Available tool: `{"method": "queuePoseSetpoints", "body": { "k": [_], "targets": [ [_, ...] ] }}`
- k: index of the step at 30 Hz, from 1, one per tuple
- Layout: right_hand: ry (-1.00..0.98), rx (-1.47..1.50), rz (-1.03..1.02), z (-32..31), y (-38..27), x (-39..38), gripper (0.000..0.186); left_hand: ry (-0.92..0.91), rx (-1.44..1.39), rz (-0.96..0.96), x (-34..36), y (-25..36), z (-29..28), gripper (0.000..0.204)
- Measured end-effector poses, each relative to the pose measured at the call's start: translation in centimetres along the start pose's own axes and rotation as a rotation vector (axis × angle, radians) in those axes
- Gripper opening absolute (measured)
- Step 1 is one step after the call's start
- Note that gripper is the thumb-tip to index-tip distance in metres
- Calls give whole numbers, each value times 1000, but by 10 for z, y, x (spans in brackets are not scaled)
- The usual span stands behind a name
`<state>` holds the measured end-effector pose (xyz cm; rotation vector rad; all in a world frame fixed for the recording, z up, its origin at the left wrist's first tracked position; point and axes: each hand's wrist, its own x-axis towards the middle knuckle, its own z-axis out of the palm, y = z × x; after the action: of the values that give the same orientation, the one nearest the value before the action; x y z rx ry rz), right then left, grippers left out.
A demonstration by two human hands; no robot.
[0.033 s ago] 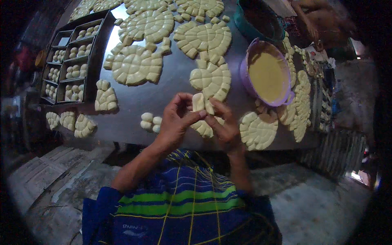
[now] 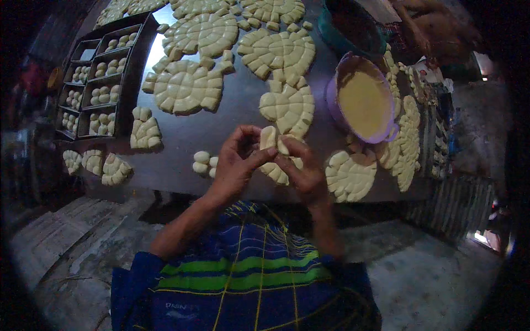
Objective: The person prepares dough for baking by hand on a metal table and places the shaped pieces into baking pans. They dip their fingers into a bowl of liquid and press it onto the dough before folding it.
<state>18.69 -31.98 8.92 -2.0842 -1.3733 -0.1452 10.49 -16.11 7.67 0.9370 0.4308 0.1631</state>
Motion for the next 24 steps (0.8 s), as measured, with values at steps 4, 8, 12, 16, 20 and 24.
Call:
{"method": "queuePoseSetpoints", "body": {
  "k": [4, 8, 12, 16, 20, 24],
  "targets": [
    [-86, 31, 37, 10, -24, 23, 39, -84, 263, -39, -18, 21, -52, 25],
    [-139, 215, 183, 20, -45, 51, 36, -263, 393, 66, -28, 40, -90, 21],
    [-102, 160, 95, 37, -59, 49, 26, -210, 217, -112, -26, 51, -109, 27],
    [-11, 72, 0, 64, -85, 55, 32, -306, -219, -448, -18, 22, -142, 32],
    [53, 62, 121, 86, -121, 69, 38, -139, -379, -425, -24, 23, -154, 32],
    [82, -111, 150, 115, -141, 65, 37, -78, -407, -395, -29, 37, -160, 33]
  ]
}}
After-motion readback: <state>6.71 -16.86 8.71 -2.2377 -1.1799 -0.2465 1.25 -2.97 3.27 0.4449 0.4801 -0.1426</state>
